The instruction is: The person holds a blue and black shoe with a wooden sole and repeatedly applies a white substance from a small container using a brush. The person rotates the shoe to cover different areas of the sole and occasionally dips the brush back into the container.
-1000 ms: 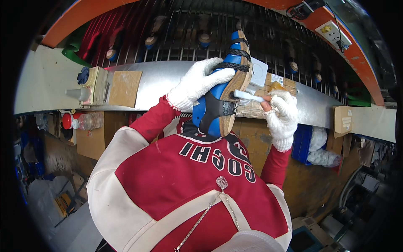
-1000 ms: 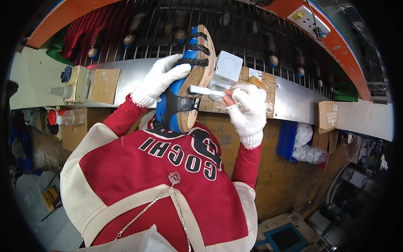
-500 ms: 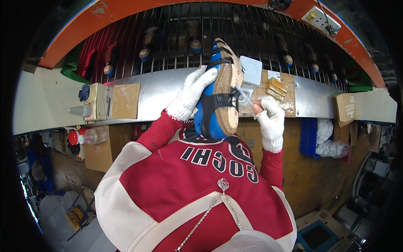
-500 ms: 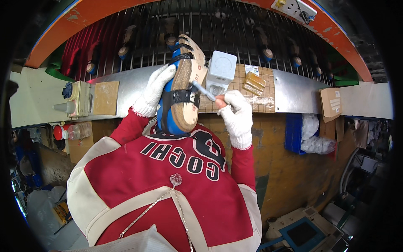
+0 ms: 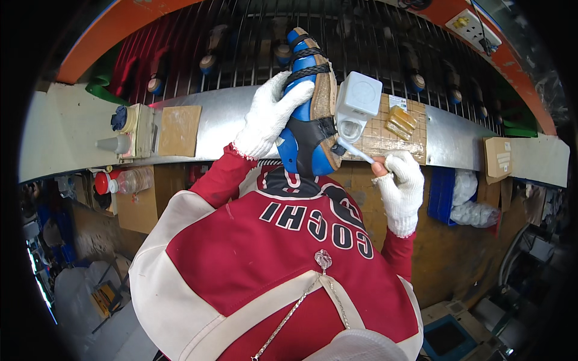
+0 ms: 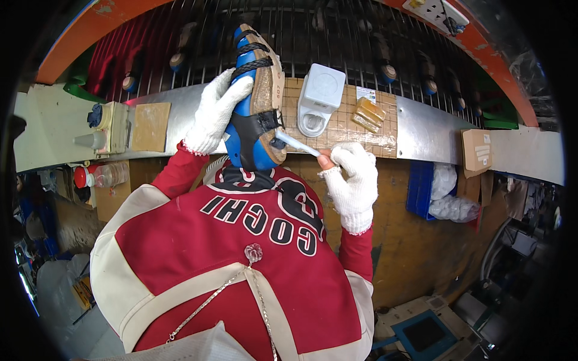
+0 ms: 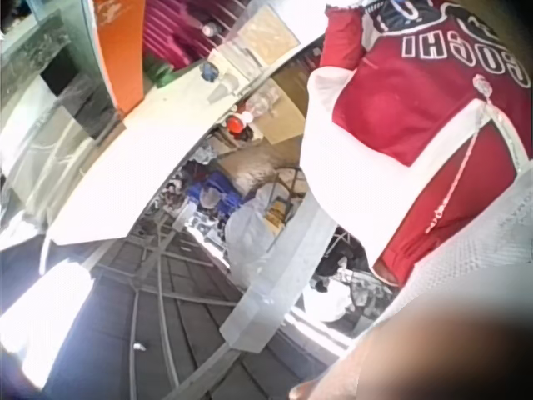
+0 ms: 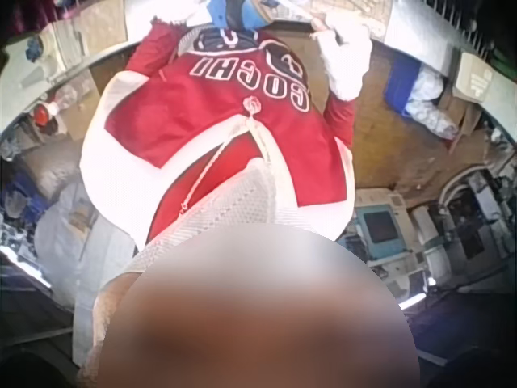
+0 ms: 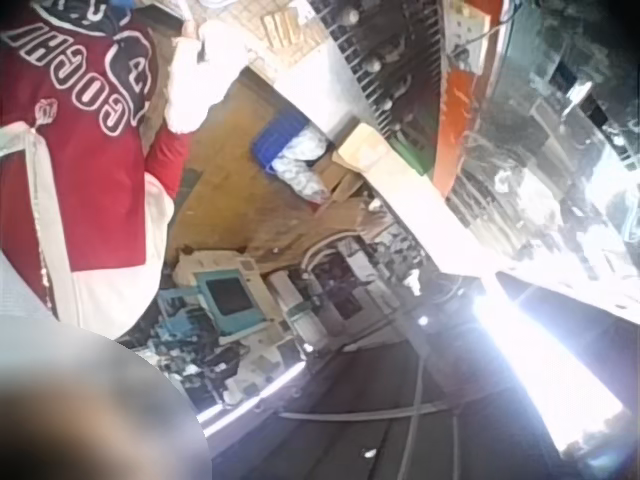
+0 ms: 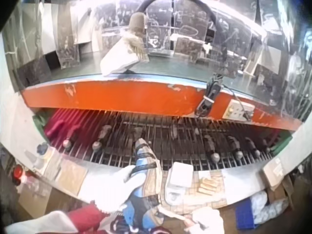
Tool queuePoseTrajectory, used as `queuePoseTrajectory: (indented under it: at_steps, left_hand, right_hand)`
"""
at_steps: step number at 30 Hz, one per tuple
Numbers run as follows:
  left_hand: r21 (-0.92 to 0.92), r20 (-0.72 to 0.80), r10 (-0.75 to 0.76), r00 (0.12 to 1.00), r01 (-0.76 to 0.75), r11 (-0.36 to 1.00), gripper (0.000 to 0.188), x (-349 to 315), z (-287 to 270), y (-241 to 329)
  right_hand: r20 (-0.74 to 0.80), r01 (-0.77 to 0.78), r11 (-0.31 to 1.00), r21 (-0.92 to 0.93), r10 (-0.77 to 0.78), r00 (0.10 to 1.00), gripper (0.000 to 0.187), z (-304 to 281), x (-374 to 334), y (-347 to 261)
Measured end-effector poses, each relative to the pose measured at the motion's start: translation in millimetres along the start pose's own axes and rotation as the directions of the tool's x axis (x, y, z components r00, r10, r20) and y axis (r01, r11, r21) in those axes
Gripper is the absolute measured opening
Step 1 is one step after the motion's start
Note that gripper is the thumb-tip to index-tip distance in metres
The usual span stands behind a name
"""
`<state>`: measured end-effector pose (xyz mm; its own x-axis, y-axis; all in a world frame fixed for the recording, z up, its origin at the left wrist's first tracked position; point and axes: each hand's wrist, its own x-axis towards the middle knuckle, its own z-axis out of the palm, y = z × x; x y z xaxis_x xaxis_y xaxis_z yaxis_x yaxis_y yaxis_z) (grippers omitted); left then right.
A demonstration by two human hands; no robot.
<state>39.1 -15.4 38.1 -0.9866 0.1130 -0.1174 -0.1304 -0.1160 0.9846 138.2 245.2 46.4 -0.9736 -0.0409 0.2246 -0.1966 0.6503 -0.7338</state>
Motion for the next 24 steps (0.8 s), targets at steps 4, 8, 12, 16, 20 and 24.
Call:
queuePoseTrajectory:
  at_steps: [4, 8, 12, 16, 20, 24]
  left_hand:
    - [0.019, 0.008, -0.013, 1.0, 0.013, 1.0, 0.074, -1.2, 1.2, 2.7]
    - [0.103, 0.004, -0.049, 0.999, 0.048, 0.994, 0.083, -1.9, 3.0, 8.9]
    - [0.052, 0.035, -0.095, 0.995, 0.093, 0.994, 0.087, 1.3, 3.7, 13.0]
    - [-0.07, 0.012, -0.181, 0.983, 0.181, 0.981, 0.077, 5.4, 4.7, 7.1]
    - [-0.209, 0.111, -0.301, 0.947, 0.318, 0.925, 0.059, 13.2, 1.3, -5.2]
    - [-0.412, 0.246, -0.405, 0.881, 0.473, 0.779, 0.052, 19.8, 4.8, -20.8]
  right_hand:
    - [-0.014, 0.079, 0.986, -0.147, -0.082, 0.997, 0.014, -1.5, 8.0, -4.2]
    - [-0.1, 0.186, 0.96, -0.211, -0.21, 0.973, 0.015, 3.0, 16.7, -2.6]
    - [-0.071, 0.223, 0.973, -0.05, -0.227, 0.971, 0.016, 5.0, 24.3, 9.6]
    - [0.045, 0.086, 0.979, 0.186, -0.096, 0.994, 0.018, 8.2, 25.8, 23.3]
    - [0.064, 0.061, 0.966, 0.25, -0.08, 0.995, 0.018, 13.7, 28.0, 32.5]
    - [0.034, 0.125, 0.96, 0.249, -0.138, 0.99, 0.02, 15.7, 37.0, 35.1]
